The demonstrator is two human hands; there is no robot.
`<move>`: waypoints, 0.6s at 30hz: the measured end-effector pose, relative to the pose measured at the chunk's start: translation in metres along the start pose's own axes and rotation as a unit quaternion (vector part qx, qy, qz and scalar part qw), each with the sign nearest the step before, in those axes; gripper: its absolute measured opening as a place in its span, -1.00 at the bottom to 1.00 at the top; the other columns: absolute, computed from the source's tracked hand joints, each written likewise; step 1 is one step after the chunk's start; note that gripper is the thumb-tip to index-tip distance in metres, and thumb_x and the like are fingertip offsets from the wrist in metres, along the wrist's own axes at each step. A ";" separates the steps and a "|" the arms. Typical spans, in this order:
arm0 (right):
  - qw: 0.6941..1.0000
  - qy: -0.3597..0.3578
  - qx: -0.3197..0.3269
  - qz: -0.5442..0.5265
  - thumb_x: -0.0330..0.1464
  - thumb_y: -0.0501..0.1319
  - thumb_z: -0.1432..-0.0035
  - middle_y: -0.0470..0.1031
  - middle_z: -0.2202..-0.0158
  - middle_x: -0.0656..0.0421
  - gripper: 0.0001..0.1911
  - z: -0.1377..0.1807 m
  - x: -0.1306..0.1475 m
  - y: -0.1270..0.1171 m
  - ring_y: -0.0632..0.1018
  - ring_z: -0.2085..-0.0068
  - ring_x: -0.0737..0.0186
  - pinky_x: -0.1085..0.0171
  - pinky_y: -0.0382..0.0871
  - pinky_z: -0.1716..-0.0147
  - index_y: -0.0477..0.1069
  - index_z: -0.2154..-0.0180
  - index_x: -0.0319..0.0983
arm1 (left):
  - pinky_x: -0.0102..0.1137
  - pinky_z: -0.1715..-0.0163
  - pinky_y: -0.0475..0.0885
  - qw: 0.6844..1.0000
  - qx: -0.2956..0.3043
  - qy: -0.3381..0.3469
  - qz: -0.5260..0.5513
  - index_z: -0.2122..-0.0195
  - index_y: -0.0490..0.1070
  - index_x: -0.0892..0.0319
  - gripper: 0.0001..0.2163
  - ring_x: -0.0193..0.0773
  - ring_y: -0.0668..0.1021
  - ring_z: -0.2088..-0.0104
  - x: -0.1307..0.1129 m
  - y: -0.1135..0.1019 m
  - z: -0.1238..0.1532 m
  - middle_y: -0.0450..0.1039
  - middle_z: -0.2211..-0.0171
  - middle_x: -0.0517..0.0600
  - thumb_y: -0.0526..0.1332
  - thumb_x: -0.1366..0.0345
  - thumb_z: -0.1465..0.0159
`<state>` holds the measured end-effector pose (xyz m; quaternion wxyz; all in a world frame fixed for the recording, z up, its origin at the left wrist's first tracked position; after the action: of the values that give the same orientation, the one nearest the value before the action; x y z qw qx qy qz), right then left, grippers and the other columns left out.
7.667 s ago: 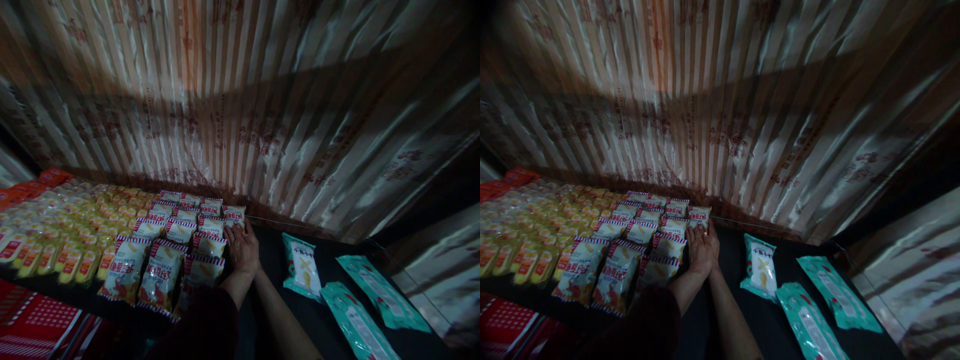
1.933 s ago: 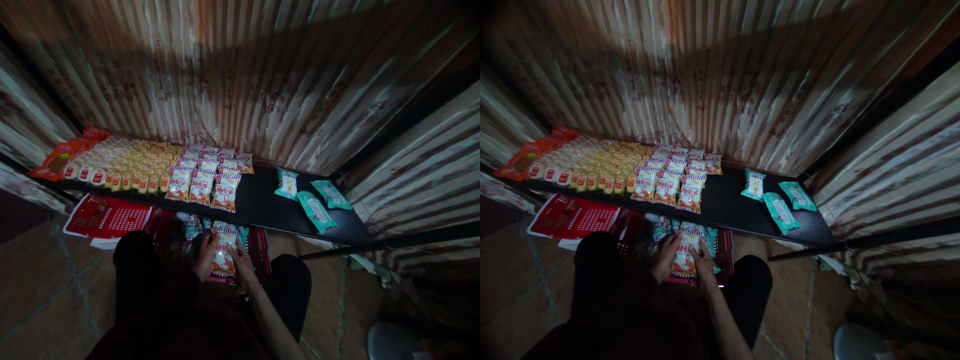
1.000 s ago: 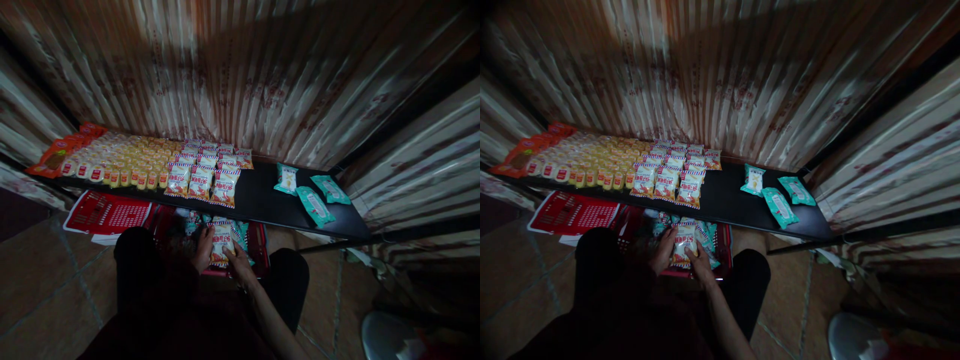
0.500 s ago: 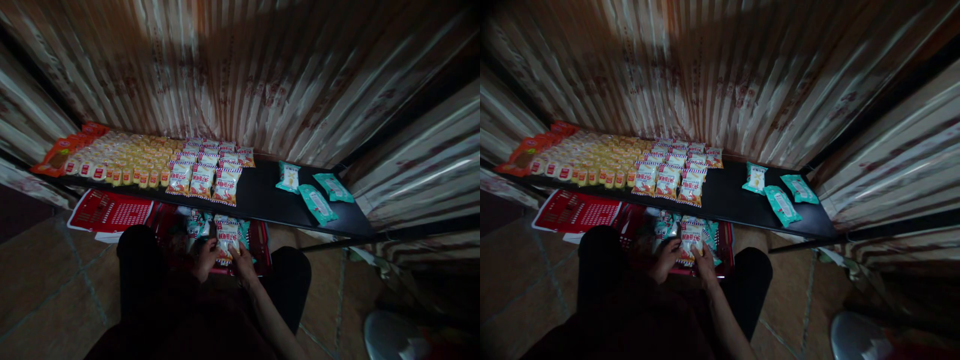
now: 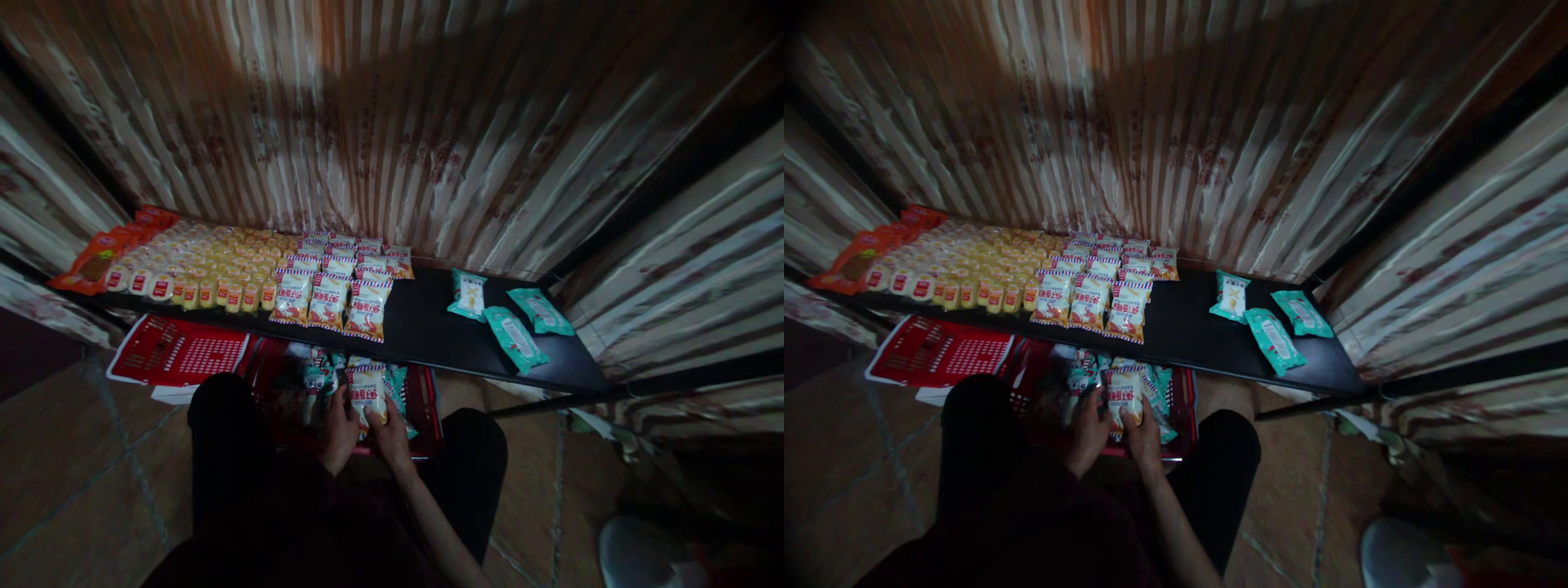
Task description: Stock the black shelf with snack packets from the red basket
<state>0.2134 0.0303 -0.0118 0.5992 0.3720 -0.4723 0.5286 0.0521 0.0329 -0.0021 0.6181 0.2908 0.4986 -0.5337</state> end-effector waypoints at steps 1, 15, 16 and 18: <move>1.000 -0.007 -0.003 0.017 -0.12 0.28 0.05 0.57 0.19 0.08 -0.29 0.000 0.003 0.000 0.57 0.23 0.04 0.13 0.46 0.22 0.28 -0.13 -0.25 | -0.28 -0.09 0.26 1.000 -0.001 0.004 0.012 0.09 0.40 0.15 -0.59 -0.10 0.44 -0.04 -0.002 0.000 0.001 0.41 -0.02 0.13 0.22 0.53 0.01; 0.920 -0.271 0.003 0.283 -0.24 0.13 -0.17 0.31 -0.15 0.01 -0.46 0.032 0.049 0.032 0.32 -0.16 0.03 -0.02 0.25 -0.12 0.21 -0.19 -0.17 | -0.31 0.06 0.38 0.976 0.065 -0.105 0.179 0.03 0.35 0.14 -0.55 -0.10 0.53 0.06 -0.002 0.010 0.004 0.50 0.07 0.11 0.31 0.07 -0.09; 0.912 -0.282 0.002 0.297 -0.24 0.12 -0.18 0.29 -0.17 0.00 -0.45 0.035 0.049 0.034 0.31 -0.18 0.01 -0.04 0.25 -0.11 0.19 -0.20 -0.17 | -0.32 0.05 0.38 0.971 0.071 -0.107 0.200 0.04 0.36 0.14 -0.53 -0.10 0.53 0.06 -0.004 0.012 0.005 0.49 0.07 0.10 0.32 0.05 -0.06; 0.898 -0.303 0.007 0.319 -0.24 0.12 -0.19 0.22 -0.22 0.00 -0.41 0.042 0.051 0.040 0.25 -0.21 -0.02 -0.08 0.23 -0.12 0.12 -0.23 -0.16 | -0.31 0.04 0.38 0.960 0.078 -0.114 0.242 0.04 0.37 0.14 -0.49 -0.10 0.54 0.07 -0.005 0.015 0.006 0.50 0.08 0.10 0.35 0.03 -0.02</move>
<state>0.1663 0.0119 0.0466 0.2239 0.3481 -0.7209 0.5558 0.0684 0.0335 0.0019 0.7570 0.3874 0.2968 -0.4344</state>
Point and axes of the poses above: each hand's wrist, its own z-axis away from the middle knuckle, its own y-axis out of the palm, x = y × z, the point moved 10 cm from there along -z, towards the middle knuckle
